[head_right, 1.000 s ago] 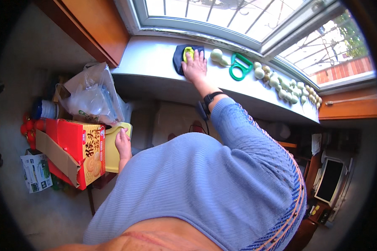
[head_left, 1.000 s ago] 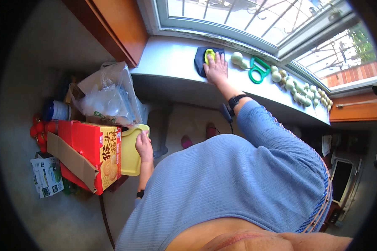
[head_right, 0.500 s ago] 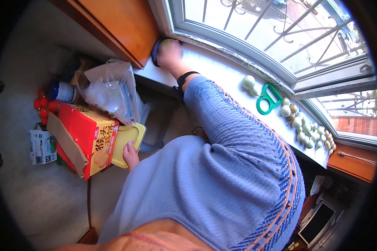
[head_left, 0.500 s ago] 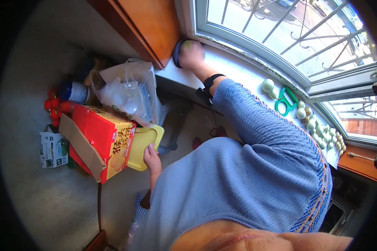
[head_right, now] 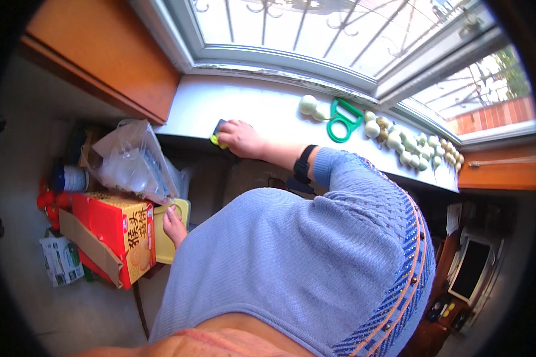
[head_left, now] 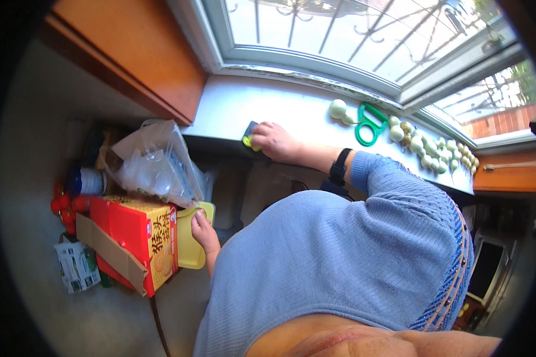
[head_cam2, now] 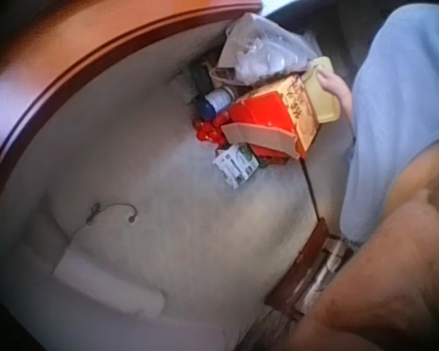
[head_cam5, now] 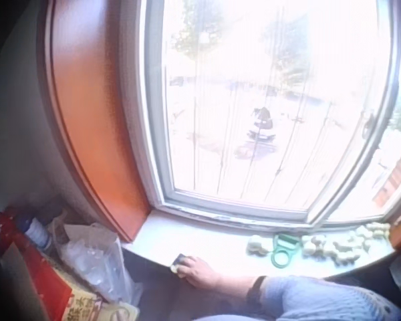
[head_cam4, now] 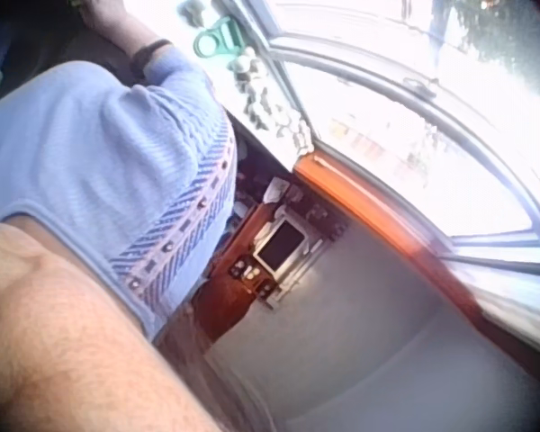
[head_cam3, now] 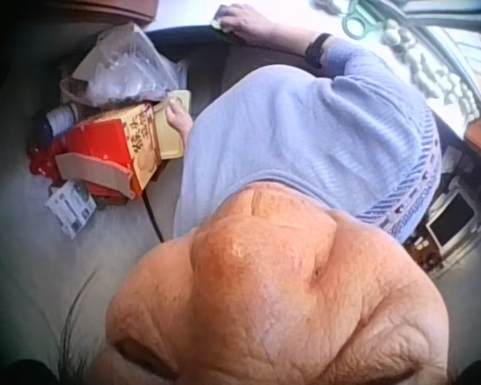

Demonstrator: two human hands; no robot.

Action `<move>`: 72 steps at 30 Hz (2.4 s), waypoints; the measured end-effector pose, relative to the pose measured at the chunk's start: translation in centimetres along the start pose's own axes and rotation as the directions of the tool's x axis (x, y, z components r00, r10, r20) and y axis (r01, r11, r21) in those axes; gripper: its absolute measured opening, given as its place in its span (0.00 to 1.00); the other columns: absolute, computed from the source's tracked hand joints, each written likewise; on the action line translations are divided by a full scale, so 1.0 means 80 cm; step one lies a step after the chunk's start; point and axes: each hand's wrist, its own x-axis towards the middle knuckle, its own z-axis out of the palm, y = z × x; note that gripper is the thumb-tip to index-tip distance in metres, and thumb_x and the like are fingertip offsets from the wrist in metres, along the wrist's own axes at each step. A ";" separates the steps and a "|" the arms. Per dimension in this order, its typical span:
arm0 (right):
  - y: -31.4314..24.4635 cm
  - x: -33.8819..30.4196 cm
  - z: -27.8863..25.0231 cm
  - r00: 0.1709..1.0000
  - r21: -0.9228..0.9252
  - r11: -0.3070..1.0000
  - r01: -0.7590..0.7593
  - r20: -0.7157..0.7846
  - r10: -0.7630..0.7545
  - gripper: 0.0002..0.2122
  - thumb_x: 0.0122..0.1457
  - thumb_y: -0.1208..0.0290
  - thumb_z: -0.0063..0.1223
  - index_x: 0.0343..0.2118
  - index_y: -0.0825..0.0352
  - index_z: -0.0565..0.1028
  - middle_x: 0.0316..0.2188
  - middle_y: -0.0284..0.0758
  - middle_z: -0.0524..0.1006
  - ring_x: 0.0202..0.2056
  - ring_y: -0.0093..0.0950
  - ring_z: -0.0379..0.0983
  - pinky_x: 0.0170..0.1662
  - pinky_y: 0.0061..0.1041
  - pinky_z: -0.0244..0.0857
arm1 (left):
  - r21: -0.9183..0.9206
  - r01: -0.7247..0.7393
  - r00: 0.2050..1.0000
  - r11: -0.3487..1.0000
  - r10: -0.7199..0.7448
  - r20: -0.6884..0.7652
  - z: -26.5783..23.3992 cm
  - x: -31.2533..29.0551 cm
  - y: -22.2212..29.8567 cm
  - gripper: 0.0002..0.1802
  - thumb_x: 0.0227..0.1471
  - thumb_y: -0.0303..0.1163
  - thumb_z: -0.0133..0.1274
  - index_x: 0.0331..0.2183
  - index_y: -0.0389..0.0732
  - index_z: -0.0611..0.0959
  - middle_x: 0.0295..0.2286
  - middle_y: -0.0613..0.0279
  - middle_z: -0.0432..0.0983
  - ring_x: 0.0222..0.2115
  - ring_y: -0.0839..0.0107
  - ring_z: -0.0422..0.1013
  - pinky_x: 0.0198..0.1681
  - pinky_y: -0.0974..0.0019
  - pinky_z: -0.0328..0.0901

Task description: The person wipes various surfaces in a bedroom using a yellow cloth and a white wipe. They clean the bed frame, a wooden headboard, a desk with a computer monitor, an office chair, and a window sill. The person moves items like a tissue box and papers to access surfaces.

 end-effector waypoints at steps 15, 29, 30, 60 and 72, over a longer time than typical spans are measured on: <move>0.158 -0.016 -0.155 0.907 -0.615 0.724 -0.313 0.033 0.420 0.09 0.54 0.70 0.56 0.36 0.53 0.84 0.47 0.31 0.76 0.53 0.37 0.70 0.52 0.32 0.71 | 0.041 -0.160 0.969 0.986 0.149 0.196 0.067 0.011 0.041 0.21 0.68 0.43 0.47 0.42 0.35 0.85 0.23 0.69 0.71 0.25 0.77 0.65 0.31 0.70 0.64; 0.190 -0.277 -0.286 0.497 -0.551 0.263 -0.792 -0.331 0.802 0.08 0.56 0.72 0.54 0.35 0.57 0.84 0.46 0.33 0.77 0.52 0.37 0.72 0.53 0.37 0.72 | 0.088 -0.115 0.983 0.989 0.101 0.150 0.035 0.000 0.005 0.21 0.68 0.43 0.46 0.42 0.35 0.85 0.29 0.63 0.79 0.26 0.74 0.67 0.32 0.68 0.66; 0.191 -0.299 -0.292 0.427 -0.497 0.205 -0.843 -0.386 0.818 0.09 0.56 0.72 0.55 0.37 0.57 0.84 0.47 0.35 0.77 0.51 0.40 0.72 0.54 0.39 0.71 | 0.135 -0.109 0.986 0.985 0.090 0.141 0.033 -0.002 0.001 0.21 0.68 0.43 0.46 0.42 0.35 0.85 0.29 0.63 0.79 0.26 0.73 0.67 0.32 0.67 0.66; 0.103 0.196 -0.049 0.846 -0.497 0.716 -0.491 -0.077 0.527 0.11 0.58 0.72 0.55 0.42 0.65 0.83 0.49 0.41 0.76 0.53 0.40 0.73 0.50 0.34 0.74 | 0.093 -0.047 0.991 0.995 0.058 -0.120 -0.023 -0.074 -0.032 0.19 0.67 0.39 0.47 0.42 0.34 0.84 0.31 0.58 0.81 0.25 0.70 0.71 0.31 0.66 0.68; 0.052 0.192 0.082 0.989 -0.331 0.936 -0.119 0.042 0.141 0.09 0.56 0.66 0.54 0.38 0.54 0.82 0.44 0.33 0.76 0.51 0.36 0.70 0.48 0.36 0.69 | 0.066 0.009 0.987 0.998 0.002 -0.159 -0.043 -0.096 -0.091 0.19 0.67 0.39 0.47 0.43 0.34 0.85 0.33 0.59 0.82 0.26 0.72 0.71 0.30 0.68 0.67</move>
